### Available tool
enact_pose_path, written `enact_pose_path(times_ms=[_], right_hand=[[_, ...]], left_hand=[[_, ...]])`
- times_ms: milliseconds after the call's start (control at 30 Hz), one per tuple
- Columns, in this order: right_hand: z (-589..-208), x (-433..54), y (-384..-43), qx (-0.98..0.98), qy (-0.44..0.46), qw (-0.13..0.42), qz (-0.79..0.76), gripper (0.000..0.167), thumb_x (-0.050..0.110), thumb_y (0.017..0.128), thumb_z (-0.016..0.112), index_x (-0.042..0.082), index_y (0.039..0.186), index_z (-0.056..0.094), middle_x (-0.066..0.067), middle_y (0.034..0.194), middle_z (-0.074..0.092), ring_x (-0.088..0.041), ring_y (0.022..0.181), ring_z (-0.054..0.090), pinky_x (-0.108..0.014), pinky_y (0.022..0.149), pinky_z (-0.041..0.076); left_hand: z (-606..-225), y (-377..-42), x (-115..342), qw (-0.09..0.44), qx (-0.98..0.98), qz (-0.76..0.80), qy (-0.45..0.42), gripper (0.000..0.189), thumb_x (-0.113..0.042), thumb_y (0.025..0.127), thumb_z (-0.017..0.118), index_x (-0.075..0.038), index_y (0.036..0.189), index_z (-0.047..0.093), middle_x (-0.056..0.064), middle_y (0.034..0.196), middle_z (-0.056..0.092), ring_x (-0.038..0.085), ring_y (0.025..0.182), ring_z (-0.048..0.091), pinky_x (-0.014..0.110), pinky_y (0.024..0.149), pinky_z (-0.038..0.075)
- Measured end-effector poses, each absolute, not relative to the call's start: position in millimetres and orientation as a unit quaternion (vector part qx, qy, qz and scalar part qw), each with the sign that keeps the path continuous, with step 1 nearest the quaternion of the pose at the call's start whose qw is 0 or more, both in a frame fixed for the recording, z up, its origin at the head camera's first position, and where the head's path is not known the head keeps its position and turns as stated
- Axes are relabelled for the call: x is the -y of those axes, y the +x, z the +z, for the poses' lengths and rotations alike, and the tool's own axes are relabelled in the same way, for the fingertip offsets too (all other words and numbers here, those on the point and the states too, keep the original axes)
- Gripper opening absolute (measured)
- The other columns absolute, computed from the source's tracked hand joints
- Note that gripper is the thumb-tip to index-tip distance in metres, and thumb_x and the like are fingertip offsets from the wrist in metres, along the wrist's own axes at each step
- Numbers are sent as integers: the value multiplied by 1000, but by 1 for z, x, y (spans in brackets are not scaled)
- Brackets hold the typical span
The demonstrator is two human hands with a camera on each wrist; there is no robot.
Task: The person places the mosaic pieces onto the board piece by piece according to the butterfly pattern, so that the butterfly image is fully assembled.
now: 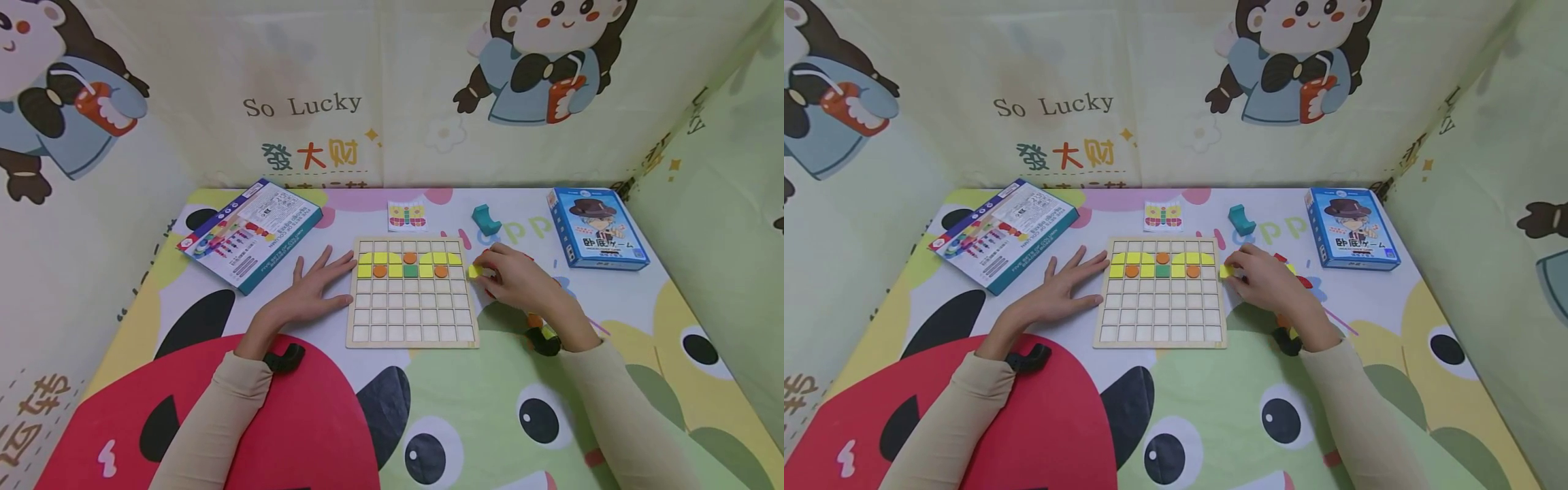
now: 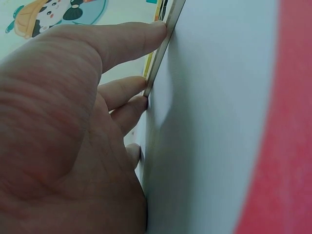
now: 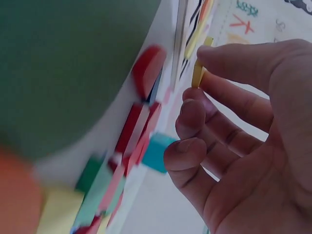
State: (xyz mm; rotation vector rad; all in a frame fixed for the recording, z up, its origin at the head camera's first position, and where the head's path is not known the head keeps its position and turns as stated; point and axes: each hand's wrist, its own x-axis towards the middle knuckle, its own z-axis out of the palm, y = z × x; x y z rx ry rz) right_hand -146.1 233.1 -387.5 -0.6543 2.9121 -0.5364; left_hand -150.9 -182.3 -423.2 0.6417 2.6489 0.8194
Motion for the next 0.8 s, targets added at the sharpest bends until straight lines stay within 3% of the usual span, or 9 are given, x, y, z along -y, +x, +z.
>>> enact_pose_path(times_ms=[533,800], right_hand=[[-395,-200,-154,-966,-171,85,-173,40,18,97,75,8,136,70,-14,136,64,-31,118,63,-43,91,66],[-396,-199,-154,-967,-173,82,-168,41,17,97,76,9,136,70,-14,133,64,-31,116,64,-44,90,66]], left_hand=[[-424,-152,182,152,-921,283,222,83,-40,96,72,-21,167,34,4,179,22,38,169,-6,74,124,-21],[-425,-152,182,149,-922,280,222,83,-40,96,72,-21,167,34,4,179,22,38,169,-6,74,124,-20]])
